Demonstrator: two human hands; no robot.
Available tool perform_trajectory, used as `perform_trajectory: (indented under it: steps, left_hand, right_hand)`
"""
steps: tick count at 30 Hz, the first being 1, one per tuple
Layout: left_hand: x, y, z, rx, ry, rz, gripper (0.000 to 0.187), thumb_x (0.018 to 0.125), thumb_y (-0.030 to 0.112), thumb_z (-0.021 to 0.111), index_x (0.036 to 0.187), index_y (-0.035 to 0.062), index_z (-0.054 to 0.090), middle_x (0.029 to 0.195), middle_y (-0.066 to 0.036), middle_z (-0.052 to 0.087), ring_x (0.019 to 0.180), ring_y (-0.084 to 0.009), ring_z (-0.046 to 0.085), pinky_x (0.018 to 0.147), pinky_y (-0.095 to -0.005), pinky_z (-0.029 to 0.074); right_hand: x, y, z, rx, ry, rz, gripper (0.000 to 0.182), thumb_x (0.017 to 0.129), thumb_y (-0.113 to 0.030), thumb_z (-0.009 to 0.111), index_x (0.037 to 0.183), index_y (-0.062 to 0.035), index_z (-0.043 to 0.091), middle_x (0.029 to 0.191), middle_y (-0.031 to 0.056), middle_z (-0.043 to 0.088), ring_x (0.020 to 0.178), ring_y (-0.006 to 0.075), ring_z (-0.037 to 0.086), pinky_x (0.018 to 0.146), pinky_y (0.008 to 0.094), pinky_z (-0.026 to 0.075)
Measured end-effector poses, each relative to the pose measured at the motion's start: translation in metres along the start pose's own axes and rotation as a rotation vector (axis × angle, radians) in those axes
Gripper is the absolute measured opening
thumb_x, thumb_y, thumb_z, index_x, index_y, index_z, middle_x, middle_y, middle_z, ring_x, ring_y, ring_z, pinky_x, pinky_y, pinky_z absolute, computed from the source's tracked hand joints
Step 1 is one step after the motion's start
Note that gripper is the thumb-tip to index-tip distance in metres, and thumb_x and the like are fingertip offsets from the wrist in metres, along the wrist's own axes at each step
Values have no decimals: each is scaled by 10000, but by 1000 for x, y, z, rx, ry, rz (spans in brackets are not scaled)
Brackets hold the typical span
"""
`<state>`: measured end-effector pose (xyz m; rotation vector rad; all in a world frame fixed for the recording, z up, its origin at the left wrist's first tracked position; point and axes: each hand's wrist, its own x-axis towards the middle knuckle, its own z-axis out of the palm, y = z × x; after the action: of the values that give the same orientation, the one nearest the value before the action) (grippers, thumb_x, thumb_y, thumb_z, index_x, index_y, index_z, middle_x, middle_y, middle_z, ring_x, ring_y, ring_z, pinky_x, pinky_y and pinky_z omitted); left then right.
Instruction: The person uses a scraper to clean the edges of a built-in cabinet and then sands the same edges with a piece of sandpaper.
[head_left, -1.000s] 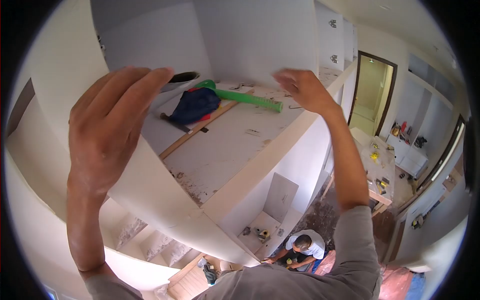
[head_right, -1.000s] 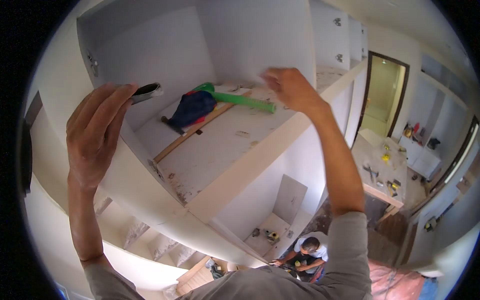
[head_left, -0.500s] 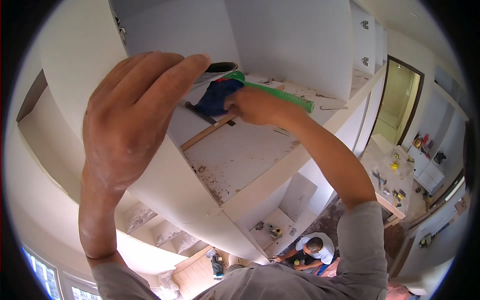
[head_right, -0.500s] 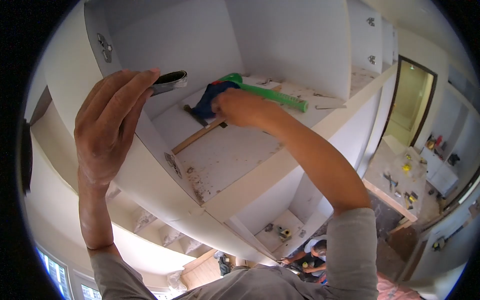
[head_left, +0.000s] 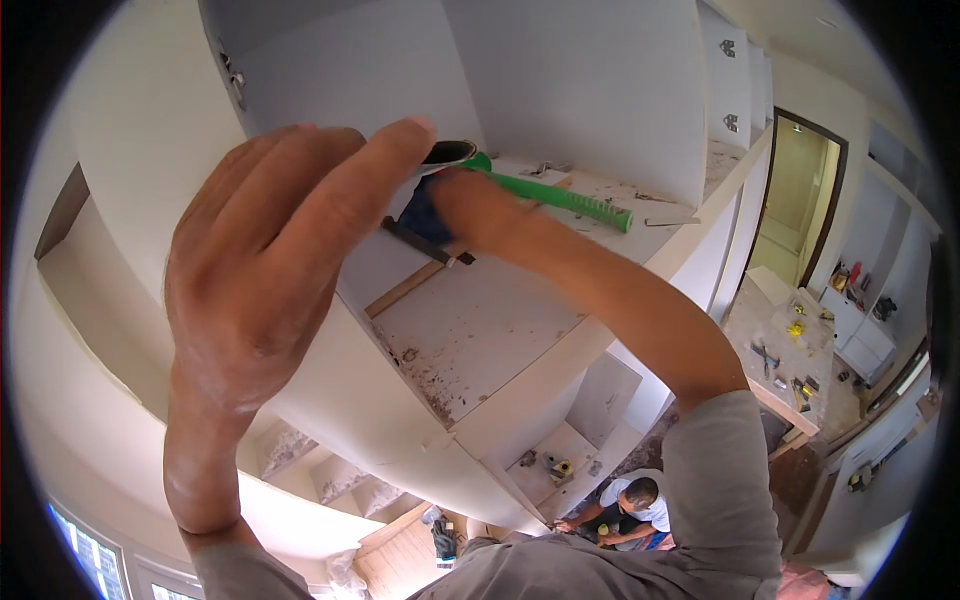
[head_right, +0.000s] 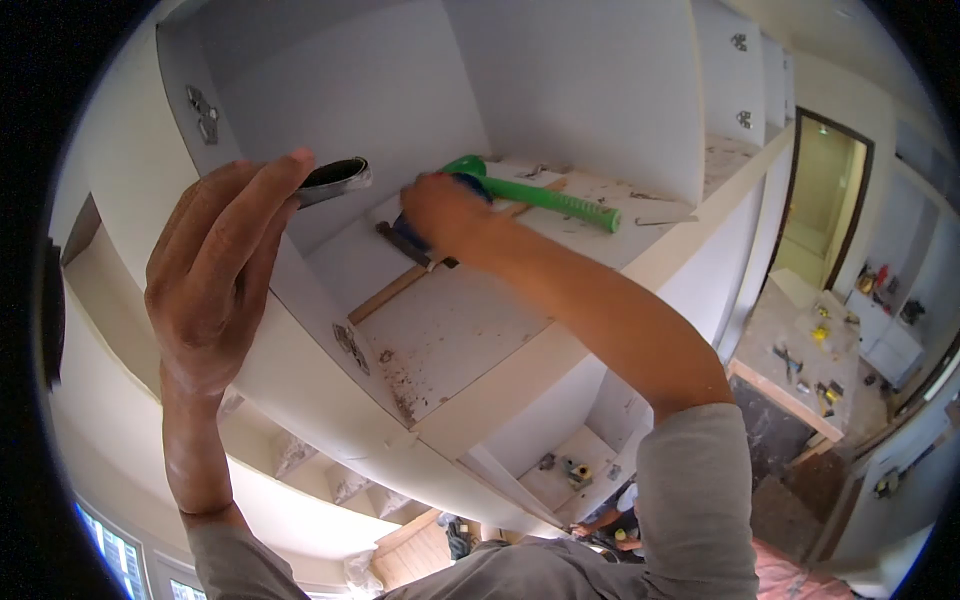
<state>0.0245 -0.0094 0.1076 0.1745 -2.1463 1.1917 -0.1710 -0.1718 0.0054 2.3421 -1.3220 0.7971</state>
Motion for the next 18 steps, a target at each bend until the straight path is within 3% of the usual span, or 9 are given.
perform_trajectory:
  steps: [1,4,7,10,13,18]
  left_hand:
    - [0,1,0,-15,1,-9,357,802,-30,698,1146,65,683,1006,-113,715,920,-242,695,775,-345,592]
    - [1,0,-4,34,-64,10,371,795,-53,692,1147,65,689,961,-110,706,900,-236,684,765,-339,590]
    - [1,1,1,29,-16,-7,376,789,-70,687,1139,66,695,936,-106,694,890,-232,674,748,-339,588]
    - [1,3,-4,81,-41,10,401,777,-75,691,1151,70,693,945,-99,692,904,-235,673,742,-345,584]
    - [1,3,-4,95,-51,16,429,765,-78,695,1166,75,690,943,-93,691,893,-235,673,742,-350,583]
    - [0,2,-1,28,3,-9,456,746,-79,707,1172,82,688,938,-93,690,883,-225,671,739,-338,585]
  right_hand:
    - [-2,8,-6,19,158,8,218,840,-68,621,1023,33,686,1036,234,682,928,392,683,795,446,556]
    - [-5,9,-13,193,-52,192,195,897,-105,561,985,7,695,931,210,695,917,375,673,814,430,537]
    - [-1,-17,1,99,-242,183,208,914,-131,562,1000,4,696,982,214,692,933,372,676,819,431,537]
    - [0,-44,6,78,-279,148,212,903,-140,581,999,9,698,1023,201,694,939,361,683,822,424,545]
    - [12,-46,20,21,-430,99,288,865,-172,640,1088,2,693,1140,209,667,1046,340,665,828,427,562]
    - [11,-16,6,-114,-311,193,263,867,-169,642,1061,0,698,1098,212,678,1012,343,678,832,417,559]
